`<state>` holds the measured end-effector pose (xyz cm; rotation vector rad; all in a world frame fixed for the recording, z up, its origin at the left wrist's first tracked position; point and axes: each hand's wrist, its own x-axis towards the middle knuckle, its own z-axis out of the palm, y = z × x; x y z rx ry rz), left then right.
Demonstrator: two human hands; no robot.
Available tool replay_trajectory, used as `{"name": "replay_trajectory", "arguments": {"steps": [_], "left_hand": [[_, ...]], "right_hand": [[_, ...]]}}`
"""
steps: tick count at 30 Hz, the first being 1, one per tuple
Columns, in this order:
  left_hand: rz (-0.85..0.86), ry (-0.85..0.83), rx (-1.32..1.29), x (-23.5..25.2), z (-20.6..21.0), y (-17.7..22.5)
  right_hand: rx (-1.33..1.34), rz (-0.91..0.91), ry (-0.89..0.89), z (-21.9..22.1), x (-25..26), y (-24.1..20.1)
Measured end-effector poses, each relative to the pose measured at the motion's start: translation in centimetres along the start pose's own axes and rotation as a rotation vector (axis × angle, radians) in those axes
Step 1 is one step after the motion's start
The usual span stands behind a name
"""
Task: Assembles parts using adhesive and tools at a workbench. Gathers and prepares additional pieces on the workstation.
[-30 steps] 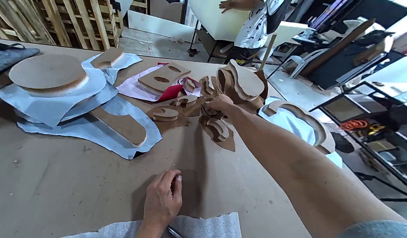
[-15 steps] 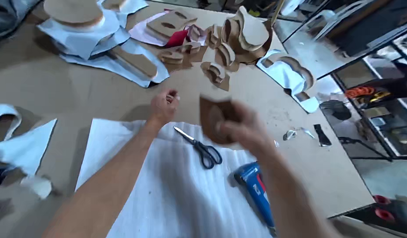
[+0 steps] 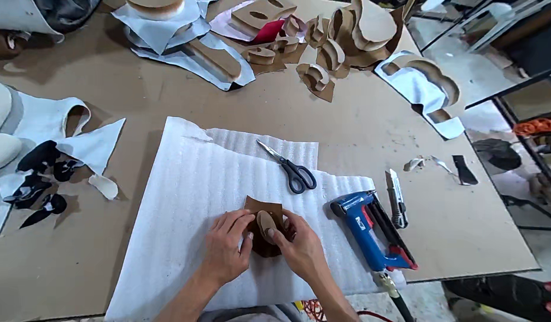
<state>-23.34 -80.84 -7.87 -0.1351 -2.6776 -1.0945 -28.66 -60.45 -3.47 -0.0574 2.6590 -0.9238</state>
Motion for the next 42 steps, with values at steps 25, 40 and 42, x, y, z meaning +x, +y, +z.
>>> {"name": "replay_trajectory", "arguments": {"steps": [25,40,42], "left_hand": [[0.205,-0.04,0.022,0.3,0.5,-1.8],[0.198,-0.089,0.238,0.5,2.0,-0.9],[0.193,-0.106,0.204,0.8,1.8,-0.9]], "right_hand": [[-0.043,-0.518,0.542,6.7,-1.9,0.8],[-0.275,-0.528,0.414,5.8,-2.6,1.2],[-0.381,-0.556,0.31,4.7,-2.9,0.9]]}}
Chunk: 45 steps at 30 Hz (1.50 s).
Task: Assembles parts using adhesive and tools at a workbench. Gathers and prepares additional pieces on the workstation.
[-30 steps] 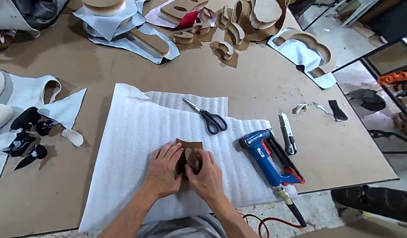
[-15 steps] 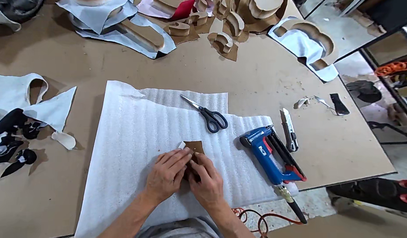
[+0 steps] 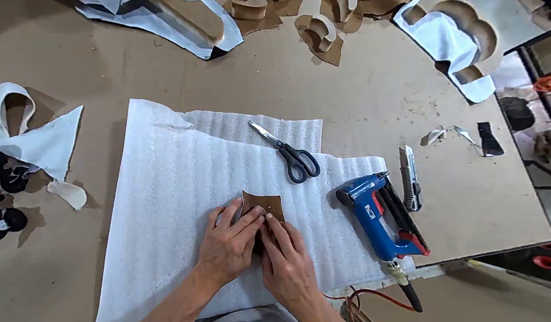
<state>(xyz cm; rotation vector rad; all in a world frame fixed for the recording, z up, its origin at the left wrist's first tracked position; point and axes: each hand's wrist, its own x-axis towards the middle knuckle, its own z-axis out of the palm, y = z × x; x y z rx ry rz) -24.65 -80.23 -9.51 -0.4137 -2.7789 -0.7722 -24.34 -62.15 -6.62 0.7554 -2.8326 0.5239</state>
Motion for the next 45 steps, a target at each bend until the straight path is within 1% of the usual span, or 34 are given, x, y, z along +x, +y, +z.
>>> {"name": "replay_trajectory", "arguments": {"steps": [3,4,5,7,10,12,13,17,21,23,25,27,30,33,34,35,37,40,41,42,44,45], "left_hand": [[-0.063,0.065,-0.147,1.2,-0.8,-0.1],[-0.087,0.091,-0.146,2.1,-1.3,-0.2],[-0.105,0.065,-0.111,3.4,-1.9,-0.2],[-0.109,-0.126,0.001,6.0,-2.8,-0.2],[-0.082,-0.45,0.143,8.3,-3.6,0.7],[-0.144,-0.626,0.18,9.6,-4.3,1.5],[-0.189,-0.67,0.154,10.1,-4.6,1.7],[-0.28,-0.652,-0.028,10.7,-4.7,1.1],[-0.34,-0.692,-0.012,10.9,-4.7,0.9],[-0.323,-0.667,-0.012,10.8,-4.6,0.9],[-0.263,-0.594,-0.029,10.4,-4.1,0.5],[-0.19,-0.451,-0.082,9.5,-3.3,-0.2],[-0.218,-0.226,-0.177,7.3,-2.1,0.1],[-0.21,-0.006,-0.115,4.9,-0.4,1.3],[-0.2,0.037,-0.076,4.0,0.1,1.7],[-0.199,0.042,-0.036,3.0,0.3,2.3],[-0.203,0.001,0.059,1.4,0.5,3.6],[-0.234,-0.047,0.149,-0.1,0.6,4.7],[-0.241,-0.056,0.171,-0.5,0.7,4.8],[-0.243,-0.047,0.198,-0.6,0.9,4.8],[-0.247,-0.009,0.233,-0.7,1.3,4.8],[-0.254,-0.002,0.24,-0.7,1.4,4.9]], "right_hand": [[-0.049,-0.106,-0.109,-1.0,0.4,0.3],[-0.052,-0.119,-0.134,-1.2,0.5,0.4],[-0.059,-0.121,-0.152,-1.3,0.6,0.4],[-0.079,-0.125,-0.143,-1.2,0.7,0.5],[-0.105,-0.133,-0.143,-1.1,0.5,0.5],[-0.095,-0.142,-0.143,-1.2,0.5,0.7],[-0.083,-0.147,-0.134,-1.2,0.6,0.8],[-0.067,-0.162,-0.128,-1.3,0.8,1.3],[-0.04,-0.167,-0.133,-1.1,0.6,1.8],[-0.039,-0.165,-0.124,-1.0,0.6,1.9],[-0.043,-0.165,-0.122,-1.0,0.5,1.9],[-0.054,-0.161,-0.113,-0.8,0.3,2.0],[-0.069,-0.156,-0.086,-0.3,0.0,1.8],[-0.071,-0.151,-0.069,-0.1,-0.1,1.8],[-0.063,-0.149,-0.065,0.0,-0.2,1.9],[-0.048,-0.146,-0.065,0.0,-0.3,2.0],[0.001,-0.146,-0.058,0.0,-0.1,2.2],[0.164,-0.116,-0.051,-0.5,0.4,3.3],[0.214,-0.064,-0.056,-1.6,0.4,4.2],[0.209,0.005,-0.042,-3.2,0.5,5.5],[0.04,0.176,0.037,-7.6,0.0,9.0],[-0.054,0.284,0.038,-9.5,-0.6,10.9]]}}
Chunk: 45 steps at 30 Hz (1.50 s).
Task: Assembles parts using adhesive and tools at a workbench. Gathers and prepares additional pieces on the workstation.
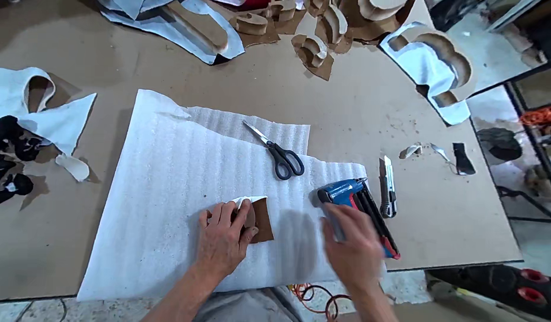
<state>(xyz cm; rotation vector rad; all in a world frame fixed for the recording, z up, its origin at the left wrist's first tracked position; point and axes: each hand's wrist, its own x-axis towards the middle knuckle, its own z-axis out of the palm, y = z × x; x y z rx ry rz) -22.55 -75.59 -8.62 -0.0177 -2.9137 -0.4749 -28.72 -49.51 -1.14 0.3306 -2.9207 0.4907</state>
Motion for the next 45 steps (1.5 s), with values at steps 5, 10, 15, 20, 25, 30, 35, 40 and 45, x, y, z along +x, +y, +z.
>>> {"name": "replay_trajectory", "arguments": {"steps": [5,10,15,20,25,30,35,40,45], "left_hand": [[0.022,-0.008,0.008,0.0,-0.2,0.0],[0.016,-0.026,-0.018,-0.1,-0.3,-0.1],[-0.059,0.016,-0.075,-0.5,0.2,0.7],[-0.073,-0.003,-0.118,-0.7,0.4,0.7],[-0.079,-0.027,-0.129,-0.8,0.2,0.6],[-0.085,0.008,-0.135,-0.7,0.4,0.6],[-0.099,0.049,-0.178,-1.2,0.5,0.5],[-0.101,0.074,-0.168,-1.4,0.6,0.5],[-0.117,0.066,-0.169,-1.4,0.7,0.6]], "right_hand": [[-0.135,0.291,-0.259,-0.7,-0.6,7.0],[-0.157,0.469,-0.521,-3.7,3.3,6.9],[0.002,0.261,-0.579,-10.0,8.3,1.9],[-0.172,-0.222,-0.694,-5.9,12.8,-7.0],[-0.175,-0.405,-0.75,-2.8,14.4,-8.0],[-0.151,-0.427,-0.78,-2.0,14.4,-7.6],[-0.134,-0.448,-0.831,-1.9,14.6,-7.5],[-0.119,-0.508,-0.787,-1.8,14.2,-7.1],[-0.091,-0.551,-0.741,-1.6,14.0,-6.5]]}}
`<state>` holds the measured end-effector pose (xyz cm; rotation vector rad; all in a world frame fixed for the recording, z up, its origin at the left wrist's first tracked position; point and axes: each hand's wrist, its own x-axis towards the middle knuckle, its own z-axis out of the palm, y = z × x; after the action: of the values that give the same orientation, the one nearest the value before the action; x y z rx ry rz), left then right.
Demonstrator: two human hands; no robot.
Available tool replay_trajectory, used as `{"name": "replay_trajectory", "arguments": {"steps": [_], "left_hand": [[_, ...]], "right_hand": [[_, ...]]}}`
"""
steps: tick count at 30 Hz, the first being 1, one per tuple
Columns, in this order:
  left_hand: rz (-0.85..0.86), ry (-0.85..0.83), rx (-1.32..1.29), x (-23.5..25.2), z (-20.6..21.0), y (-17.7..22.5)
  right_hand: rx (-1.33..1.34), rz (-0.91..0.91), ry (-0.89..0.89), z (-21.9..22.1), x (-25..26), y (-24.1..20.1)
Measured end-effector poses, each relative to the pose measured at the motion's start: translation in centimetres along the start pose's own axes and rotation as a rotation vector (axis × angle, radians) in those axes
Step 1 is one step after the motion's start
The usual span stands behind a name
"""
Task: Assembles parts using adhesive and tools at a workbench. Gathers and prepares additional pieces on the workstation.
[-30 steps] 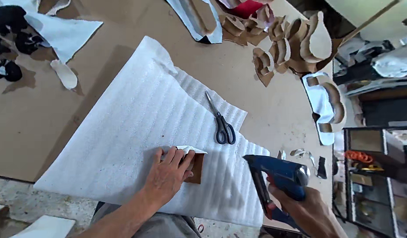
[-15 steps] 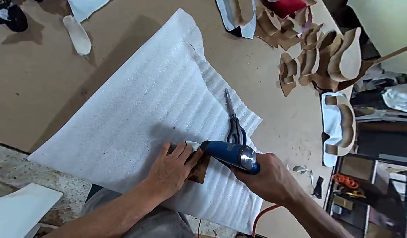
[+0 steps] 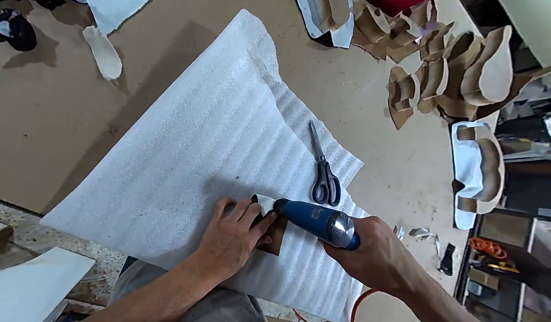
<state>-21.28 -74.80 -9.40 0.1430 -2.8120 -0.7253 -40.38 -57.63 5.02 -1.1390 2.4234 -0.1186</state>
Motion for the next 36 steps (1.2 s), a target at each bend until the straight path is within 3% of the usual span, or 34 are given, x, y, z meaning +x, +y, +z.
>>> {"name": "replay_trajectory", "arguments": {"steps": [6,14,18,24,30,33,36], "left_hand": [[-0.002,0.004,-0.012,0.0,0.1,-0.1],[0.014,0.017,-0.004,0.0,0.1,-0.2],[0.0,0.002,-0.038,0.1,-0.2,0.0],[0.009,-0.004,-0.03,0.8,-0.9,-0.3],[-0.046,-0.04,-0.072,1.4,-1.6,-0.2],[-0.096,-0.087,-0.075,1.6,-1.9,0.0],[-0.098,-0.056,-0.059,1.4,-1.6,0.2]], "right_hand": [[0.022,-0.088,0.049,0.8,-0.7,0.3],[0.022,-0.03,-0.033,0.5,-0.2,0.2],[0.047,0.133,-0.096,0.0,-0.6,-0.4],[0.181,0.561,0.239,-0.6,-10.4,-0.3],[0.085,0.783,0.402,7.3,-12.1,4.2],[0.043,0.706,0.378,8.6,-11.8,4.2],[0.207,0.419,0.41,7.7,-8.6,0.4]]}}
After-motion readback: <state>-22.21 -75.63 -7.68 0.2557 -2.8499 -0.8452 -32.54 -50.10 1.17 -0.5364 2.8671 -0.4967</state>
